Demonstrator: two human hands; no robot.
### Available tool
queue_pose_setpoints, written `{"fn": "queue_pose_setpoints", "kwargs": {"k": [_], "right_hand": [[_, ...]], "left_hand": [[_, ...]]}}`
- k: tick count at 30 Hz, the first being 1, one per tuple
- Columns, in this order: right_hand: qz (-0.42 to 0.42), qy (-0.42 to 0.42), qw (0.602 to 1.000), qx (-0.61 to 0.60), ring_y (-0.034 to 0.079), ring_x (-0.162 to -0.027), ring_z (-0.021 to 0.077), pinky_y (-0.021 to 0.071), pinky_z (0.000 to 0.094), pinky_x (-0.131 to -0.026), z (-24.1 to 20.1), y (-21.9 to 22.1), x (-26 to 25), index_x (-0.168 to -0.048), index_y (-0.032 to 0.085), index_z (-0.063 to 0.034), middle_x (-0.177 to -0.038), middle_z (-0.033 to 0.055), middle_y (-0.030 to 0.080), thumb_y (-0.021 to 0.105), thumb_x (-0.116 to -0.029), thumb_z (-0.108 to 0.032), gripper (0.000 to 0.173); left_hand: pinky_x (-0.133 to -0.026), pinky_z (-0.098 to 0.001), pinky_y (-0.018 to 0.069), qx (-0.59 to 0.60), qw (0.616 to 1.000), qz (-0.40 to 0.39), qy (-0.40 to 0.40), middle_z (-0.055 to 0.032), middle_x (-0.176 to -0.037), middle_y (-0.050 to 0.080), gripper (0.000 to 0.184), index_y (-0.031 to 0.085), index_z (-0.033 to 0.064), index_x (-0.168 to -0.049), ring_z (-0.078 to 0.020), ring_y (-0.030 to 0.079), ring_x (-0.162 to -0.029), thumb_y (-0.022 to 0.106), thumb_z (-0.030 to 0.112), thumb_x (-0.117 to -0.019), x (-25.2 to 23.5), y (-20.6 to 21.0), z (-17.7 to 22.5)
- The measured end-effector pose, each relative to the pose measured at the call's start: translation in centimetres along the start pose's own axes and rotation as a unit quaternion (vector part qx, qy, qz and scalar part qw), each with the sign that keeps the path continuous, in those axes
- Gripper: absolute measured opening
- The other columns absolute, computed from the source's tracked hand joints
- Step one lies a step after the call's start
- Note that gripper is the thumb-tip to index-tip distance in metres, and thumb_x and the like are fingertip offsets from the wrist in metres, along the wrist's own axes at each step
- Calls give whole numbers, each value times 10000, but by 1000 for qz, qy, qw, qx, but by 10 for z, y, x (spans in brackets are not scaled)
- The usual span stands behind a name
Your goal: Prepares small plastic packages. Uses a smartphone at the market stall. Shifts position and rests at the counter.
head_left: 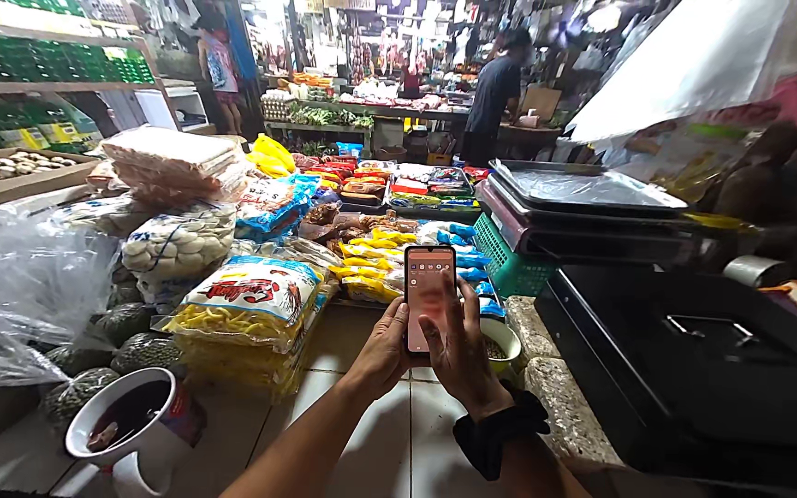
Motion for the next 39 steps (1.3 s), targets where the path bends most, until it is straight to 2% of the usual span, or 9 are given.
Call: {"fn": "queue_pose_setpoints", "kwargs": {"k": [6,12,15,19,23,30,33,36,39], "right_hand": [[9,-11,1000,27,594,-1233,387,545,406,-994,3,-1,-1,-1388,574,0,-1457,368,436,560,-1032,-335,489],[-16,-30,995,99,463,-1339,515,462,585,-1032,1,-2,0,-1455,587,-326,-1538,380,345,458,-1051,-511,463],[-30,-28,991,129,335,-1437,564,383,674,-1080,2,0,2,-1484,544,-395,-1599,359,277,430,-1044,-551,480],[20,-24,997,76,340,-1458,508,370,591,-1153,2,0,1,-1551,471,-168,-1604,376,238,402,-1053,-566,641],[4,69,994,-86,379,-1490,330,372,394,-1198,-1,1,1,-1587,235,83,-1608,329,289,459,-1073,-332,698],[-51,159,954,-248,455,-1435,164,382,262,-1179,-1,-4,-1,-1603,128,81,-1609,294,301,355,-1099,-212,625],[-50,170,948,-263,467,-1424,156,389,267,-1176,-1,-6,-1,-1606,159,65,-1599,273,338,352,-1100,-205,604],[-10,206,916,-345,634,-1211,116,541,252,-1015,-3,-9,-6,-1577,260,54,-1456,207,521,351,-1098,-157,531],[33,232,869,-436,676,-1133,173,586,333,-960,4,-10,-7,-1557,352,4,-1382,172,588,318,-1097,-147,486]], "left_hand": [[-741,-436,649,-9,1000,10,6,-163,-1119,701,375,353,129,-1466,-290,749,-930,227,267,-1141,-1,0,0],[-752,-427,644,-15,1000,13,5,-160,-1113,698,383,355,127,-1474,-281,744,-934,233,272,-1141,-2,-1,-2],[-749,-429,644,-10,1000,13,6,-157,-1109,698,378,362,131,-1470,-279,743,-935,234,269,-1141,-2,-1,-2],[-766,-434,645,-5,1000,15,14,-157,-1110,700,371,371,121,-1452,-281,744,-945,225,263,-1142,-2,-3,-1],[-779,-477,644,2,1000,13,3,-185,-1160,687,399,335,124,-1492,-321,739,-981,221,279,-1143,-2,-3,0],[-768,-503,644,26,1000,-3,-1,-195,-1207,672,412,258,139,-1527,-349,732,-1013,184,269,-1143,-1,-2,4],[-767,-516,642,31,999,-22,0,-196,-1226,667,422,232,164,-1549,-356,728,-1028,177,263,-1142,-1,-3,5],[-754,-530,645,36,998,-45,-5,-212,-1226,671,408,266,166,-1528,-385,729,-1024,185,270,-1142,-2,-4,4],[-775,-558,636,40,997,-68,-10,-221,-1233,667,393,288,161,-1507,-406,719,-1046,197,269,-1141,-2,-4,0]]}}
Point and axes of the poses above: each hand's wrist, its own x-axis away from the middle knuckle, its own y-axis out of the palm, z = x × y, the point moved 1 cm from there along -x, towards the middle knuckle
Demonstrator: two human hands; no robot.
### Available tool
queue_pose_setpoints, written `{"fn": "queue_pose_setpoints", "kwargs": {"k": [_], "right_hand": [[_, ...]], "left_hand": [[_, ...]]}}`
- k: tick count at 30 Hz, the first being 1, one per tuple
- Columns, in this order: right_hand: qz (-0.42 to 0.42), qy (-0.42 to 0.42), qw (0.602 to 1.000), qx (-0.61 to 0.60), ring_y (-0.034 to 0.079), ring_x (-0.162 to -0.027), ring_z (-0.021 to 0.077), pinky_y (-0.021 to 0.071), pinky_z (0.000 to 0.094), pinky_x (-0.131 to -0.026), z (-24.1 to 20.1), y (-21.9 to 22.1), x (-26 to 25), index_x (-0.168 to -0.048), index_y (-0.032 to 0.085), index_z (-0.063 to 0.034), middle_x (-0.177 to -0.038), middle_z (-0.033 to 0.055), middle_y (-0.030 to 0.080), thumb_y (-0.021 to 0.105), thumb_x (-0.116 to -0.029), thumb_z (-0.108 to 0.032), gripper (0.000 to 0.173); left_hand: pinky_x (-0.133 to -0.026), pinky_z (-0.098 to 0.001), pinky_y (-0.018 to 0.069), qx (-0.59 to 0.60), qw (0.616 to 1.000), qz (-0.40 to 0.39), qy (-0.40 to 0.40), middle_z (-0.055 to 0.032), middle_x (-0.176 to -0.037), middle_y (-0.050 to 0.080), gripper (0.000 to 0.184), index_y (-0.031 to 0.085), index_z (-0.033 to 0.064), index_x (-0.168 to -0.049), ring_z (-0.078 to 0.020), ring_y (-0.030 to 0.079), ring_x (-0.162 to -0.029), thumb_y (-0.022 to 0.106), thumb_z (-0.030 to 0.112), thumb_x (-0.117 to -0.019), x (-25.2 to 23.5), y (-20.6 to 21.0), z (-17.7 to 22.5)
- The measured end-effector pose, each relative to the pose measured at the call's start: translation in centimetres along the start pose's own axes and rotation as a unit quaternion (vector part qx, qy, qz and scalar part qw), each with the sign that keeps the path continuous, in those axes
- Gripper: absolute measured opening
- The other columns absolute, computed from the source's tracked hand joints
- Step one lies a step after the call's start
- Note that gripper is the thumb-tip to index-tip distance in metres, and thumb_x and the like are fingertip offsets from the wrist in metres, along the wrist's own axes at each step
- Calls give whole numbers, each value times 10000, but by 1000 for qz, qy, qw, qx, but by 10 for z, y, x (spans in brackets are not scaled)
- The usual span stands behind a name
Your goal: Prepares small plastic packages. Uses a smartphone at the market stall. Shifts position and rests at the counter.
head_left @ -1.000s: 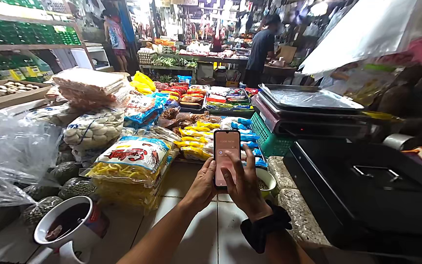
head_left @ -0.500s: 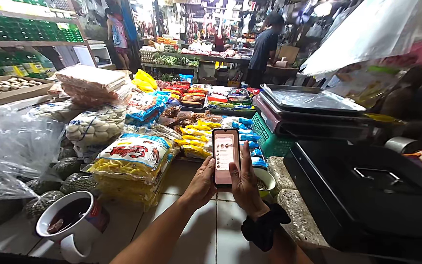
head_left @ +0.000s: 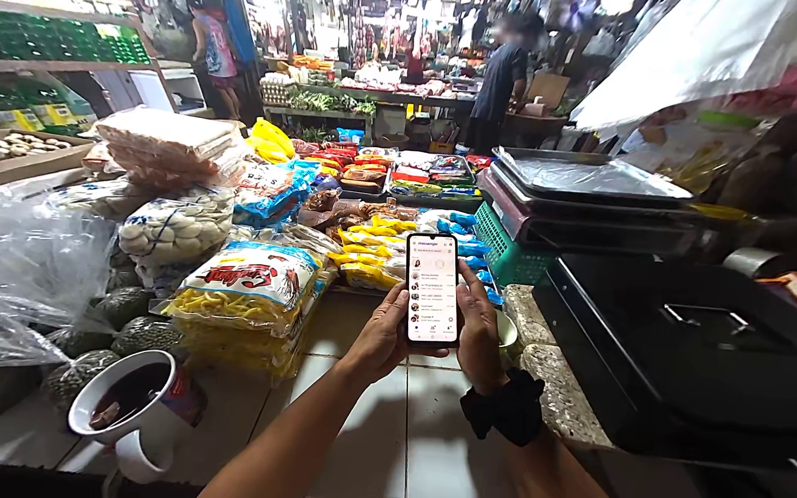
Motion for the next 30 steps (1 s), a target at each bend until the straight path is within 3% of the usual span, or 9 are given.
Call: {"fn": "queue_pose_setpoints", "kwargs": {"k": [6,14,21,26,30], "right_hand": [[19,19,999,-43,697,-1089,195,604,358,-931,-2,0,-2,-1557,377,-42,-1333,161,619,325,-1109,-140,461],[61,56,995,-48,735,-967,176,638,331,-833,-6,1,-3,-1525,392,-13,-1241,159,659,464,-1068,-93,470],[36,44,997,-42,733,-953,166,633,323,-825,-7,1,-1,-1562,332,-31,-1237,159,656,405,-1019,-16,548],[34,39,998,-30,761,-867,190,653,326,-773,-6,3,0,-1568,294,-16,-1087,162,723,508,-976,40,632],[9,62,997,-51,743,-937,197,639,343,-826,-7,2,-1,-1601,220,-72,-1208,178,663,455,-977,3,671]], "left_hand": [[-788,-575,629,-3,1000,-23,-1,-226,-1251,660,380,310,168,-1494,-421,712,-1059,217,261,-1137,0,-3,-2],[-780,-540,639,-35,999,-36,-5,-204,-1240,673,377,323,151,-1490,-388,725,-1041,234,242,-1135,3,0,-4],[-786,-544,639,-32,999,-38,-3,-204,-1246,672,381,314,153,-1497,-391,721,-1055,233,243,-1135,2,-2,-4],[-781,-539,640,-34,999,-32,-3,-208,-1242,669,383,313,146,-1497,-388,723,-1047,230,244,-1135,2,-2,-3],[-768,-541,640,-28,1000,-14,2,-216,-1232,674,388,327,149,-1495,-397,725,-1036,212,250,-1138,2,-2,0]]}}
Point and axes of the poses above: each hand's wrist, its own x-axis away from the middle knuckle, its own y-axis out of the palm, z = x × y, the point moved 1 cm from there along -x, towards the middle knuckle
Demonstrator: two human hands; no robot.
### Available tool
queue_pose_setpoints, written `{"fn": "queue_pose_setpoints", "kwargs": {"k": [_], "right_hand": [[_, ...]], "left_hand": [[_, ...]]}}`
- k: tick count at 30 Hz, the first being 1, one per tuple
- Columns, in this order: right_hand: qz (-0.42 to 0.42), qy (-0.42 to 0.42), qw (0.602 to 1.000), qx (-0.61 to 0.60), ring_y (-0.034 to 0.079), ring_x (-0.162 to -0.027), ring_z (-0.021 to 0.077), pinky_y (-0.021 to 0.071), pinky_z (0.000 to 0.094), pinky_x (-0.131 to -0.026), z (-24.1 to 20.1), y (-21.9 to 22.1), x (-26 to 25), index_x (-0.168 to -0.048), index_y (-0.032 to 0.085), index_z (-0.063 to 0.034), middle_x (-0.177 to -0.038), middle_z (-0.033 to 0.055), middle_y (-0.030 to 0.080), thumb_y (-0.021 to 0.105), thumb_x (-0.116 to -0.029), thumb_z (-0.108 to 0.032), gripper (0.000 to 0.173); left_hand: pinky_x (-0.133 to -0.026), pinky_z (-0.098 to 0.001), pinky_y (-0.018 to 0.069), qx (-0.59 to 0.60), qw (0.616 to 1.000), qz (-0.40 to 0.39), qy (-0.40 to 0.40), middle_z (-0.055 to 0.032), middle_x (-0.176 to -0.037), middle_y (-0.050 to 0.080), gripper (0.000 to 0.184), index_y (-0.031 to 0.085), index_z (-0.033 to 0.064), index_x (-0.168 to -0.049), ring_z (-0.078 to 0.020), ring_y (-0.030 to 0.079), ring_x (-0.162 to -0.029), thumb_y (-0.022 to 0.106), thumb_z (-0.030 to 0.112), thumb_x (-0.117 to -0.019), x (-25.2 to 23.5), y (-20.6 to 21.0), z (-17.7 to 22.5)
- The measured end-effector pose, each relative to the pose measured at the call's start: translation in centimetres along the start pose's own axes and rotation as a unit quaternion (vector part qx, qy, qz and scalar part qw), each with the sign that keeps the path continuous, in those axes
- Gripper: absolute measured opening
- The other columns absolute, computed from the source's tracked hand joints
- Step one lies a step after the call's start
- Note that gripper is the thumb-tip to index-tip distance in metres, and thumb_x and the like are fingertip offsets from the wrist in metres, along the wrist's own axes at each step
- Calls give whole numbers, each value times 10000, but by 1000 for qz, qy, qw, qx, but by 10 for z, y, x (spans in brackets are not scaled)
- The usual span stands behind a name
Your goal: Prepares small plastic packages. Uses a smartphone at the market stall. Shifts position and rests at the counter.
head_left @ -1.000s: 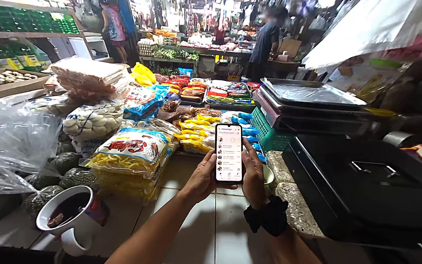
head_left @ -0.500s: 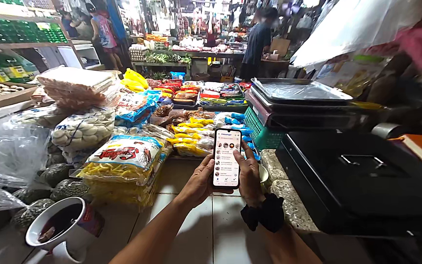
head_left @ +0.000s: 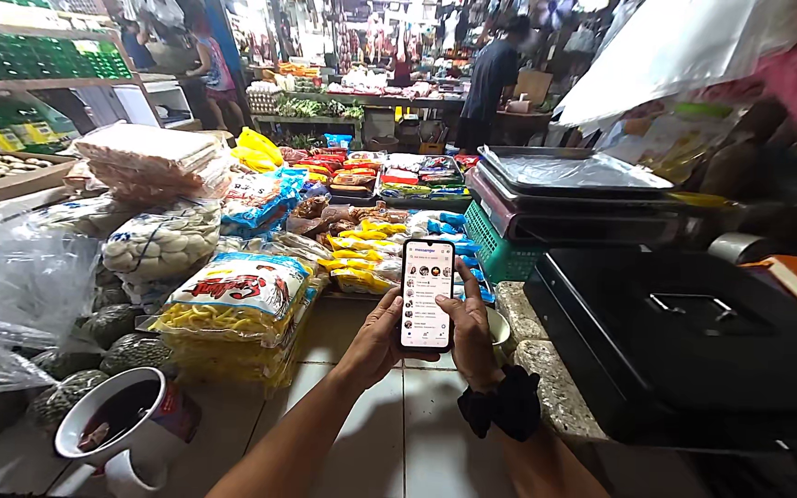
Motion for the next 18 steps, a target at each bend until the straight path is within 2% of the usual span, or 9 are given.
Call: {"fn": "queue_pose_setpoints", "kwargs": {"k": [3,5,8,11,13,15,18], "right_hand": [[-38,23,999,-12,727,-996,218,623,369,-865,1,0,-1,-1619,189,-111,-1276,193,628,418,-935,25,734],[-74,40,996,-13,719,-1035,229,612,379,-893,0,1,0,-1616,183,-104,-1280,201,637,422,-887,51,782],[-116,71,991,-19,691,-1114,246,598,401,-921,-1,1,0,-1626,136,-110,-1358,203,597,443,-804,89,899],[-133,90,987,-30,682,-1143,253,599,422,-934,-2,0,1,-1642,52,-124,-1408,206,558,433,-789,110,964],[-145,98,984,-41,675,-1155,255,594,424,-943,1,-1,1,-1643,45,-136,-1414,201,554,450,-780,124,988],[-154,93,983,-40,674,-1166,269,592,433,-958,2,-2,1,-1643,38,-136,-1406,208,563,483,-781,138,1008],[-159,78,984,-31,680,-1161,281,596,435,-964,3,-3,0,-1641,31,-131,-1394,211,575,536,-795,132,1020]], "left_hand": [[-753,-541,640,10,999,30,3,-221,-1215,680,389,337,153,-1483,-403,727,-1023,187,254,-1138,0,-1,6],[-762,-539,637,15,999,42,3,-218,-1213,681,401,349,154,-1475,-399,727,-1022,184,281,-1133,-1,-4,10],[-797,-540,631,13,1000,27,-5,-205,-1254,668,428,310,179,-1504,-391,715,-1061,293,348,-1111,-1,-10,16],[-797,-544,629,2,1000,-11,-5,-202,-1274,643,489,256,206,-1523,-390,706,-1069,399,232,-1056,-1,-13,21],[-802,-552,626,8,1000,-28,-6,-193,-1279,633,570,264,208,-1507,-384,705,-1067,435,112,-972,-2,-17,22],[-829,-575,612,25,999,-42,-7,-186,-1296,618,667,247,207,-1512,-381,697,-1083,426,12,-899,-3,-21,22],[-864,-591,601,35,998,-58,-11,-185,-1302,619,714,213,214,-1522,-380,695,-1098,410,-33,-881,-3,-23,23]]}}
Point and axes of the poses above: each hand's wrist, its own x-axis away from the middle knuckle, its own y-axis out of the palm, z = x × y, the point moved 1 cm from there along -x, towards the middle knuckle
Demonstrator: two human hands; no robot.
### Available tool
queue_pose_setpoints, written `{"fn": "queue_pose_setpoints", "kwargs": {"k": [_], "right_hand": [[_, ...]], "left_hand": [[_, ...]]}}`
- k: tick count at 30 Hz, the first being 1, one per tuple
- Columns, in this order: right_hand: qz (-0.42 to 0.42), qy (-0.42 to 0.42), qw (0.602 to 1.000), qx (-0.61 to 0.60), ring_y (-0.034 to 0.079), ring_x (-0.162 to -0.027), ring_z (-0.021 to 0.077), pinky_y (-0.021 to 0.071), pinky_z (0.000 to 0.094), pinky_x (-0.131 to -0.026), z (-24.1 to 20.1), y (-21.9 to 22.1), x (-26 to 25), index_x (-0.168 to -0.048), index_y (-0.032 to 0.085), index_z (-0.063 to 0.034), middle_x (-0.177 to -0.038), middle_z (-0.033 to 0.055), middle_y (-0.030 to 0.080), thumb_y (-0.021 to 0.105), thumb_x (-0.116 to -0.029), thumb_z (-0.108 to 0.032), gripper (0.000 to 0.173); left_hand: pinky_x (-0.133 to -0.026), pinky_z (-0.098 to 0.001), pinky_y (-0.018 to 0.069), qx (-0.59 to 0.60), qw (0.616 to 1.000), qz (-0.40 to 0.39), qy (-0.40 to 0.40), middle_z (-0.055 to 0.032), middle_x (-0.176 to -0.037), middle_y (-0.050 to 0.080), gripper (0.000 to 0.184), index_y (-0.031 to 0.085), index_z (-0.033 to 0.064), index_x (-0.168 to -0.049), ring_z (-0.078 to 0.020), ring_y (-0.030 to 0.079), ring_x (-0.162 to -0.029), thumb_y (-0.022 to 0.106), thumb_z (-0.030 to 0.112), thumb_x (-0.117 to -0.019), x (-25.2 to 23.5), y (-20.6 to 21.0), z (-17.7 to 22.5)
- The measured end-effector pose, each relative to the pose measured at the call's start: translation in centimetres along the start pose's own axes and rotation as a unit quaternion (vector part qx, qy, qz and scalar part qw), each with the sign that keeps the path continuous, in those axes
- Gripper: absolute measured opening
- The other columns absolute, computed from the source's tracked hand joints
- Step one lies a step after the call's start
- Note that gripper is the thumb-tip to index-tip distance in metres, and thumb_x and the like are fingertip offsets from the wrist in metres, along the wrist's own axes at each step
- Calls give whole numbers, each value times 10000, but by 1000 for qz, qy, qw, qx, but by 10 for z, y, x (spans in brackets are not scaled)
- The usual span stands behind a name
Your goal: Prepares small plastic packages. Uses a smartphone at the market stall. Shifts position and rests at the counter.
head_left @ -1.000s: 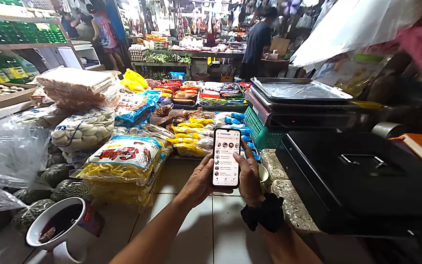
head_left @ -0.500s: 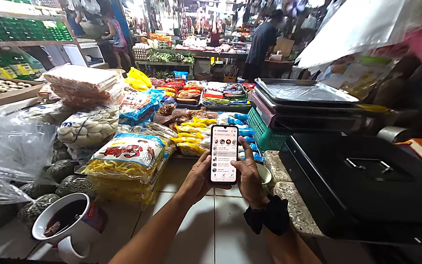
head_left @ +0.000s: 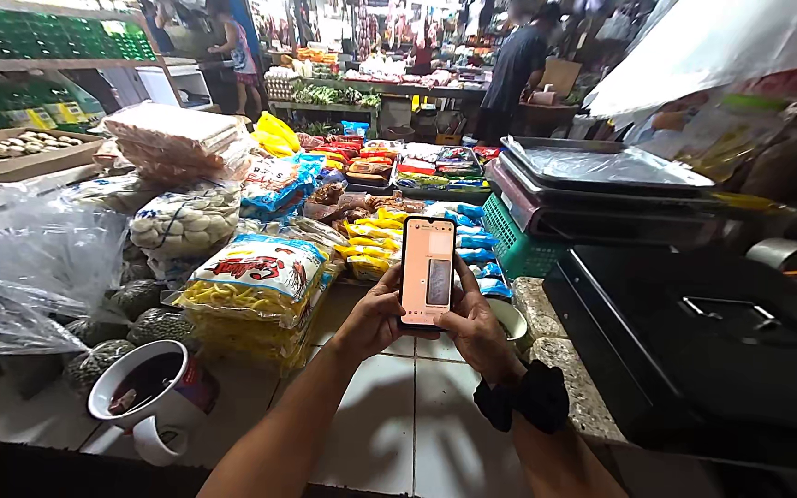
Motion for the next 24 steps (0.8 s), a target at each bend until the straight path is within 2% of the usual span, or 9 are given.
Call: {"fn": "queue_pose_setpoints", "kwargs": {"k": [2,4,7,9,12,14,17,20,24], "right_hand": [[8,-7,1000,11,686,-1153,274,601,422,-960,1,1,0,-1635,49,-116,-1385,208,584,552,-811,132,996],[10,-15,1000,20,683,-1158,276,598,418,-964,1,1,0,-1636,67,-116,-1381,211,588,552,-821,146,983],[7,-8,1000,11,681,-1160,273,597,421,-960,-1,1,1,-1639,60,-133,-1389,206,582,550,-824,139,989],[19,6,1000,2,684,-1144,261,599,418,-943,-1,3,1,-1640,73,-144,-1385,196,583,510,-841,107,944],[55,12,998,-1,696,-1122,254,613,417,-917,-1,6,1,-1636,147,-147,-1375,187,590,410,-1031,-34,670],[68,-1,998,14,672,-1178,246,600,422,-960,2,6,1,-1636,184,-157,-1425,169,560,369,-1111,-164,556],[86,-25,996,30,617,-1271,238,561,422,-1031,7,3,0,-1635,232,-186,-1501,146,508,338,-1127,-218,521],[97,-30,994,34,608,-1281,225,550,408,-1043,10,3,-1,-1633,248,-197,-1509,136,502,329,-1125,-211,514],[98,-26,995,16,662,-1185,235,589,411,-970,6,4,-1,-1628,260,-209,-1451,154,545,361,-1094,-139,548]], "left_hand": [[-870,-583,600,1,1000,-13,1,-182,-1302,619,704,210,215,-1519,-375,695,-1099,411,-25,-889,0,0,0],[-863,-559,609,-7,1000,-23,5,-178,-1292,624,613,235,220,-1512,-365,699,-1092,400,43,-948,0,0,0],[-861,-520,618,-28,1000,-10,-1,-177,-1286,652,435,285,208,-1499,-355,704,-1101,365,327,-1088,1,1,-2],[-840,-503,631,-46,999,10,1,-190,-1270,670,495,336,123,-1484,-350,719,-1073,272,443,-1111,1,4,-3],[-814,-495,639,-51,998,33,2,-194,-1253,679,545,353,93,-1477,-347,728,-1053,210,472,-1112,1,7,-5],[-814,-499,637,-51,998,38,2,-189,-1268,675,559,343,114,-1485,-350,724,-1065,175,490,-1107,1,8,-6],[-797,-509,640,-54,998,39,13,-192,-1274,667,511,334,158,-1483,-365,720,-1069,146,454,-1112,0,10,-9],[-785,-517,643,-50,998,30,24,-197,-1271,664,441,318,177,-1489,-377,718,-1069,200,391,-1122,-1,9,-10],[-808,-526,639,-47,998,32,22,-196,-1282,656,434,281,164,-1510,-378,714,-1080,232,360,-1125,0,10,-10]]}}
Point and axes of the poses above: each hand's wrist, its own x-axis away from the middle knuckle, its own y-axis out of the palm, z = x × y, the point moved 1 cm from there along -x, towards the middle knuckle
